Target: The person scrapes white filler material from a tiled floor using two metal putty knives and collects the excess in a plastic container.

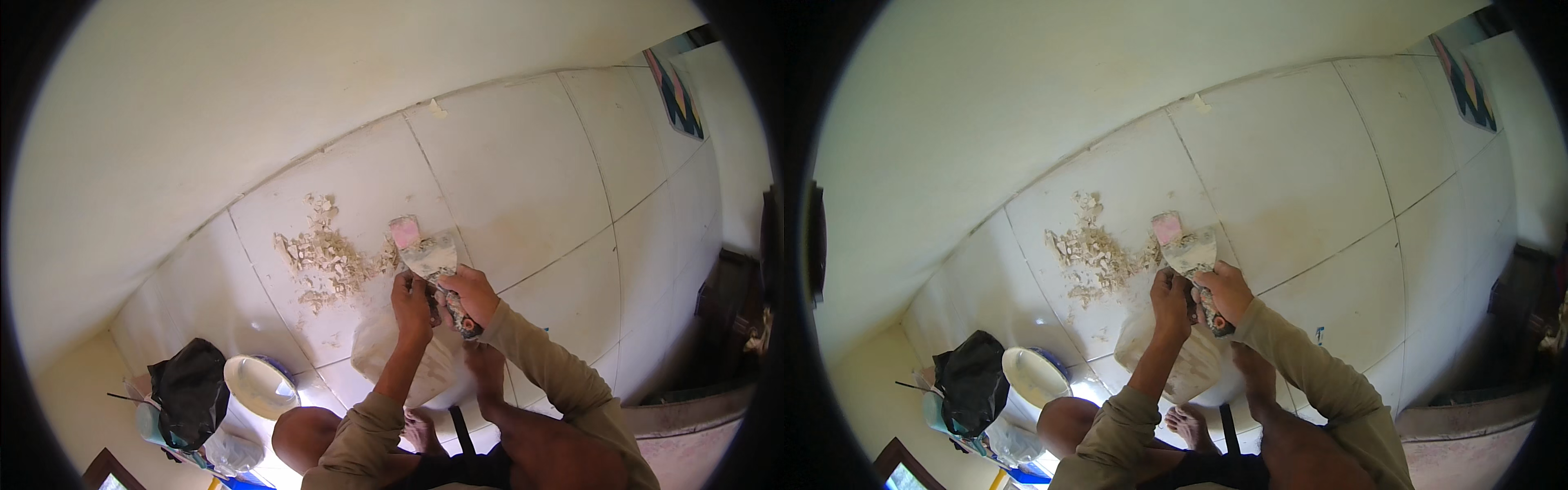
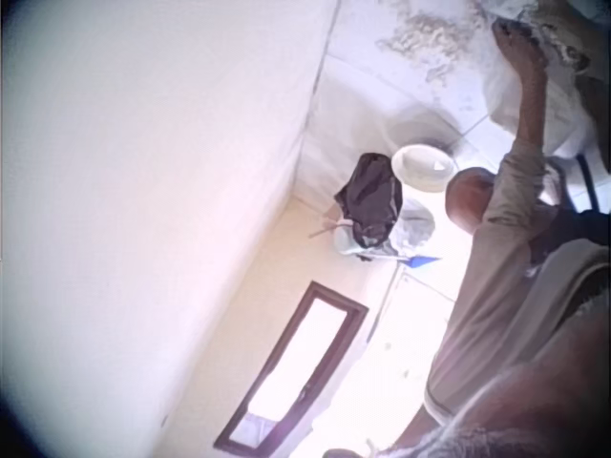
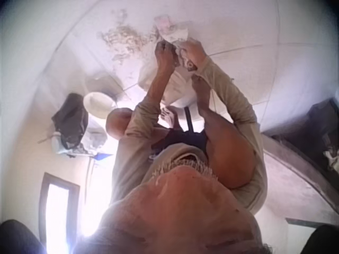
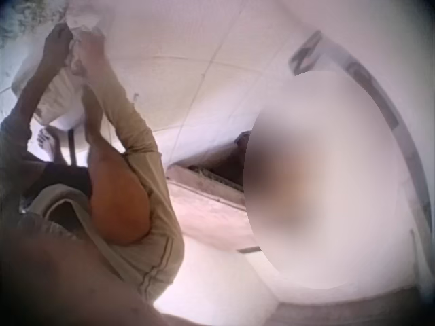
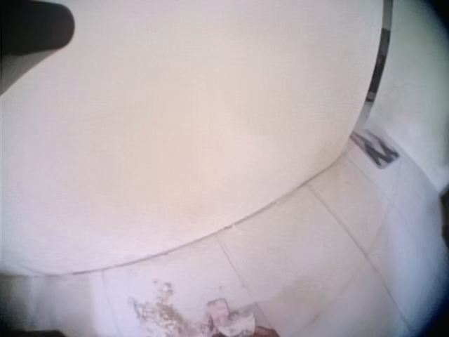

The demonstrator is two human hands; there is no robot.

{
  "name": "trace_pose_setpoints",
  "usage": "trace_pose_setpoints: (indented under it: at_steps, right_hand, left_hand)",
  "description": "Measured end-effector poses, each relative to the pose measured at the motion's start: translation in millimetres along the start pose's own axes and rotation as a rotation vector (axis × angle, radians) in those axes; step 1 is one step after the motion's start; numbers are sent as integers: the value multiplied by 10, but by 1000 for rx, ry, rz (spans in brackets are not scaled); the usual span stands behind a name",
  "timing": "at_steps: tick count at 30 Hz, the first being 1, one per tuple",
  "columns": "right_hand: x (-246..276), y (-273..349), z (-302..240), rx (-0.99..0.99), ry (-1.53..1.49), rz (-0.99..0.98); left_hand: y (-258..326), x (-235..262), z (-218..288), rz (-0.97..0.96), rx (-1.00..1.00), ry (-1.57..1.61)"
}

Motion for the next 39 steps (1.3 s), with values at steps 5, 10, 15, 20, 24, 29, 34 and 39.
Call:
trace_pose_setpoints:
  at_steps: [5,10,15,20,24,29,34,39]
  right_hand:
    - [-23,-48,54,54,62,29]
    - [174,-122,-113,169,62,85]
    - [123,-54,21,79,22,10]
    - [151,-67,-369,217,303,28]
    - [600,113,-672,422,566,40]
    - [577,169,-1096,1029,1240,49]
    - [391,134,-1032,1137,1434,26]
    - [478,83,-992,1157,1605,175]
  left_hand:
    - [-3,-20,26,-28,28,-24]
    - [290,-89,-273,-64,99,-144]
    - [194,-88,-128,-84,94,-64]
    - [263,-91,-180,-134,16,-143]
    - [484,12,155,-105,74,-91]
    - [558,48,389,-210,64,-23]
    - [636,24,514,-255,44,-53]
    - [744,73,598,-215,-17,-135]
Point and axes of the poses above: each hand's wrist, its own y-axis away from the middle knuckle, its own x-axis out of the back of the hand, z = x × y, the point moved 6 cm from there along -y, towards the middle knuckle, and after that the axes turned 2 degrees about x, right-handed, at the moved point
